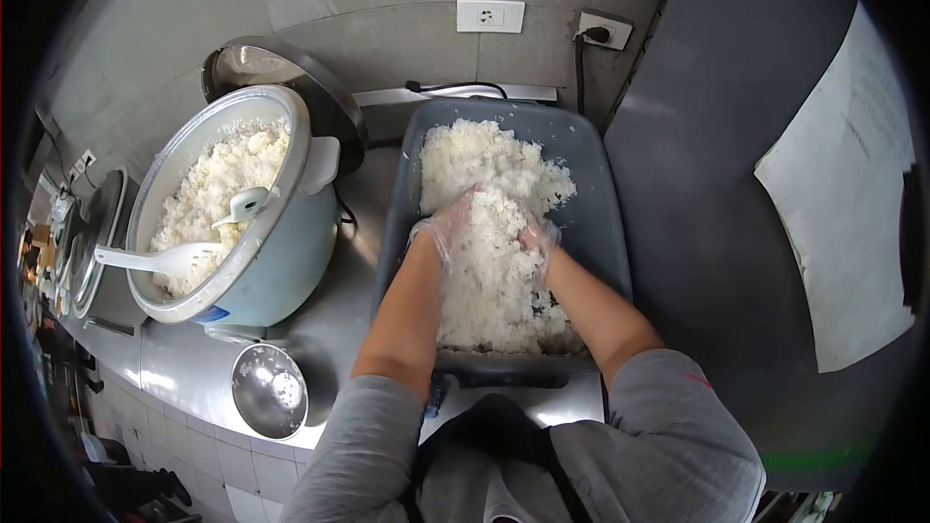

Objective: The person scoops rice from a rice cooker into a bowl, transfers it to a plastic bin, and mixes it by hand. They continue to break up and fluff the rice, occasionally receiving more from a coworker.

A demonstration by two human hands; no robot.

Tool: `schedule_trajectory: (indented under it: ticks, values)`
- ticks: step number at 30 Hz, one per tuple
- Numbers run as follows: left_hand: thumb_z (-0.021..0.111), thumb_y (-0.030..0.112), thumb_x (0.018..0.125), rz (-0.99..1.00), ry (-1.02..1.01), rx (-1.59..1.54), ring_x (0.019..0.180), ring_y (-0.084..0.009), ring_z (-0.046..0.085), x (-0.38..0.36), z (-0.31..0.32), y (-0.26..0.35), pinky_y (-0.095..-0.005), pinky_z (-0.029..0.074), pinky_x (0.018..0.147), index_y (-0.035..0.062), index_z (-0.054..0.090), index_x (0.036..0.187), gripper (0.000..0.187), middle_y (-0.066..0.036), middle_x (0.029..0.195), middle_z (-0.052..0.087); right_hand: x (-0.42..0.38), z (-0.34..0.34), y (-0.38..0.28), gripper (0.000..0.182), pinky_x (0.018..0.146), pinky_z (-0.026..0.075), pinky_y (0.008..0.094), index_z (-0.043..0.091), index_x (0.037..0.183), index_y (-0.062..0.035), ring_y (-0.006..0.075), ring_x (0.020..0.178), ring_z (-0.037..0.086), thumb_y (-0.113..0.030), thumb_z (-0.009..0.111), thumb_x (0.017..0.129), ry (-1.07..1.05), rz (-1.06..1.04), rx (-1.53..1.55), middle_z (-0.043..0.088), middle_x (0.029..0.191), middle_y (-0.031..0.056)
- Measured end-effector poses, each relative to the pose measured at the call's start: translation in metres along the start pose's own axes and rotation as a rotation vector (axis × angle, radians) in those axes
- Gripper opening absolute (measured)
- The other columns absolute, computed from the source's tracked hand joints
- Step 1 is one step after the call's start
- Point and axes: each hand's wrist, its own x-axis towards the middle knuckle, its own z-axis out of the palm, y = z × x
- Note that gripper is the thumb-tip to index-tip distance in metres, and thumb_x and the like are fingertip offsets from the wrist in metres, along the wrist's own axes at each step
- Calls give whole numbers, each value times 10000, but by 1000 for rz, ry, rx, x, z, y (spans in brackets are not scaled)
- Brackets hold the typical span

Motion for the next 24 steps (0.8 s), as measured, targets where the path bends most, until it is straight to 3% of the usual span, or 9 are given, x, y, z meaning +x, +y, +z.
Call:
schedule_trajectory:
  ticks: [2,5,6,8,10,14,18,21,24]
  values:
    - [566,337,847,20,-104,-41,1100,-232,503,-11,17,17,-341,403,949,-10,451,1251,545,-103,1247,503,-6,6,-18,481,925,455,395,510,1240,-53,224,1126,527,-351,566,867,-27,-107,-82,550,1234,101]
    - [621,253,845,33,-215,-79,1036,-215,571,-46,39,58,-329,466,906,-28,500,1209,475,-91,1191,565,-64,77,-56,427,831,485,370,512,1231,-70,242,1001,596,-259,569,852,-8,-185,-146,642,1028,106]
    - [713,174,758,9,-234,-100,962,-218,598,-68,50,77,-297,484,859,-22,493,1202,533,-104,1138,581,-59,71,-65,383,861,468,377,546,1193,-68,235,999,597,-221,556,841,2,-63,-271,655,996,93]
    - [724,170,739,120,-221,-73,957,-221,593,-92,62,88,-309,481,856,-33,481,1199,559,-123,1099,589,-19,34,-68,397,862,464,381,558,1169,-50,239,990,601,-219,571,810,83,-324,-931,653,995,123]
    - [712,124,729,231,-219,-70,936,-222,589,-112,72,99,-327,481,847,-41,467,1188,546,-127,1036,598,-17,22,-65,405,870,457,381,559,1168,-57,248,996,598,-227,574,800,162,-437,-1261,649,1007,134]
    - [710,125,740,271,-117,63,935,-203,588,-96,55,92,-321,470,850,-37,489,1166,506,-124,1037,596,-76,89,-94,411,900,433,373,536,1208,-123,277,1037,576,-259,553,821,312,-391,-1252,637,1061,123]
    - [693,171,768,260,144,413,922,-207,588,-92,56,99,-329,474,807,-70,512,1127,469,-133,1021,605,-57,77,-97,602,879,439,316,488,1235,-30,225,1023,551,-405,646,791,597,-215,-1481,579,1155,106]
    - [696,216,766,268,230,428,927,-227,581,-93,58,100,-345,460,808,-123,492,1131,538,-156,1036,603,-48,64,-90,633,849,460,327,434,1283,-35,225,999,565,-386,643,800,307,-479,-1237,567,1171,89]
    - [696,177,754,200,294,437,867,-225,587,-93,62,102,-343,470,766,-98,534,1094,466,-146,998,615,-95,114,-111,596,714,519,304,400,1313,-66,187,959,586,-169,671,791,181,-259,-897,573,1146,76]
